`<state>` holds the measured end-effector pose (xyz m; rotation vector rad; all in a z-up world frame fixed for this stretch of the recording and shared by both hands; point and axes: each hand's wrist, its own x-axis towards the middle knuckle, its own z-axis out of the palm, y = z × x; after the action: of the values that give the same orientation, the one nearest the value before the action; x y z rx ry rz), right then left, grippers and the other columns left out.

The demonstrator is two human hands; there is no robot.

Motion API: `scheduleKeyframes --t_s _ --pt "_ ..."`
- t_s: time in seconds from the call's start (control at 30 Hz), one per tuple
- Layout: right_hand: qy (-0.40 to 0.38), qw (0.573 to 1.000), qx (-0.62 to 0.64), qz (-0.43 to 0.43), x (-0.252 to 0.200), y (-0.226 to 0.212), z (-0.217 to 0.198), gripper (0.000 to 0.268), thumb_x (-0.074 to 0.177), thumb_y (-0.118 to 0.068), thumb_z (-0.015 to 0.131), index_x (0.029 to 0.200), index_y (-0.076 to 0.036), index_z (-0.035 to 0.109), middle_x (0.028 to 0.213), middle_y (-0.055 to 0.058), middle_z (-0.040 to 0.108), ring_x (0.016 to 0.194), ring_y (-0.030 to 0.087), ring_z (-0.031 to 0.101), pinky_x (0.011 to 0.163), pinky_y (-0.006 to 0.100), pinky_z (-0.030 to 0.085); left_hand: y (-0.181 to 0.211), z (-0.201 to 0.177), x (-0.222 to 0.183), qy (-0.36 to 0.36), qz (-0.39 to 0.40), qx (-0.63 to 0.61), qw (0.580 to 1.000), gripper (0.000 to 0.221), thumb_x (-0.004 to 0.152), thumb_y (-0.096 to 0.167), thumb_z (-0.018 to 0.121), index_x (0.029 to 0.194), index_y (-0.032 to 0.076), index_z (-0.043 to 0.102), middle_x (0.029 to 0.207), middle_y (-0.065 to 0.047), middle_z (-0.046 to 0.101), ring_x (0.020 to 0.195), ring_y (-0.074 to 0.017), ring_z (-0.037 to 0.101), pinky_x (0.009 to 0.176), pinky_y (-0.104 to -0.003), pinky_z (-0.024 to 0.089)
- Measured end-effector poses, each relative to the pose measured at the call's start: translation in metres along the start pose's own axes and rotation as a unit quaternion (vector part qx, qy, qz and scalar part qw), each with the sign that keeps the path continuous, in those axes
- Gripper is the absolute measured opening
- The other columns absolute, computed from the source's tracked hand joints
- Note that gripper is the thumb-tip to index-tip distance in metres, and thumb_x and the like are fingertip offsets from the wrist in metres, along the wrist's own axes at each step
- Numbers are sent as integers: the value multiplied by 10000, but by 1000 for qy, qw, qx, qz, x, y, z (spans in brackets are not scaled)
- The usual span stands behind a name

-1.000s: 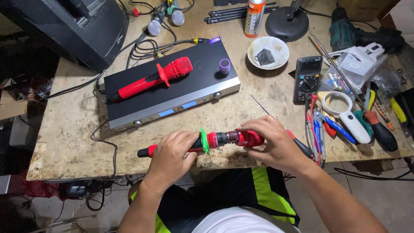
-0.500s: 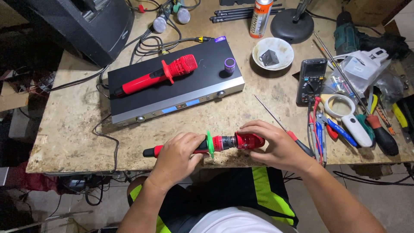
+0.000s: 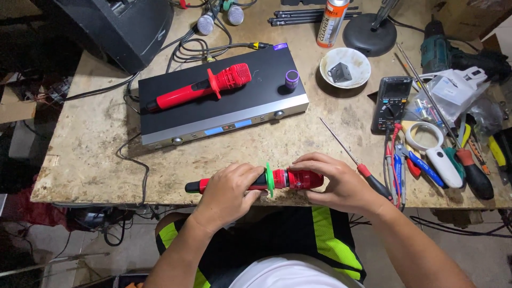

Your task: Final system verification of a wireless microphone, including battery installation and receiver testing

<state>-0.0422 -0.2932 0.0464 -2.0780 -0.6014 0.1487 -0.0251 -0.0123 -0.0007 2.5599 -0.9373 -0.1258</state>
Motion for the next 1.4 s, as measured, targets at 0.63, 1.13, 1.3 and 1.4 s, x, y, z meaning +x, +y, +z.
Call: scheduleKeyframes --t_s 0.63,1.13,1.3,1.4 --pt "46 990 124 56 -16 59 0 508 719 -19 855 1213 -47 741 1208 160 753 1140 292 722 955 433 591 -16 6 -8 48 -11 44 998 531 768 255 787 1281 206 655 1055 0 673 1032 -275 665 836 -424 552" --pt "107 822 554 79 -42 136 17 606 715 -26 810 1273 85 599 1267 314 655 1131 374 682 883 477 609 10 -14 -13 124 -13 76 989 512 757 265 782 1254 193 683 1008 -16 689 987 -272 697 775 -416 573" --pt "60 749 657 61 -45 154 25 649 794 -157 640 1348 138 475 1222 369 627 1007 410 729 805 491 654 20 -19 -14 135 2 80 988 517 768 310 774 1261 206 660 971 -1 667 954 -249 690 746 -393 565" --pt "72 773 626 72 -54 186 31 663 753 -124 693 1325 152 503 1214 371 634 1016 438 721 812 513 645 19 -15 -15 138 5 87 987 530 766 317 772 1271 213 649 981 12 660 948 -236 682 735 -383 562"
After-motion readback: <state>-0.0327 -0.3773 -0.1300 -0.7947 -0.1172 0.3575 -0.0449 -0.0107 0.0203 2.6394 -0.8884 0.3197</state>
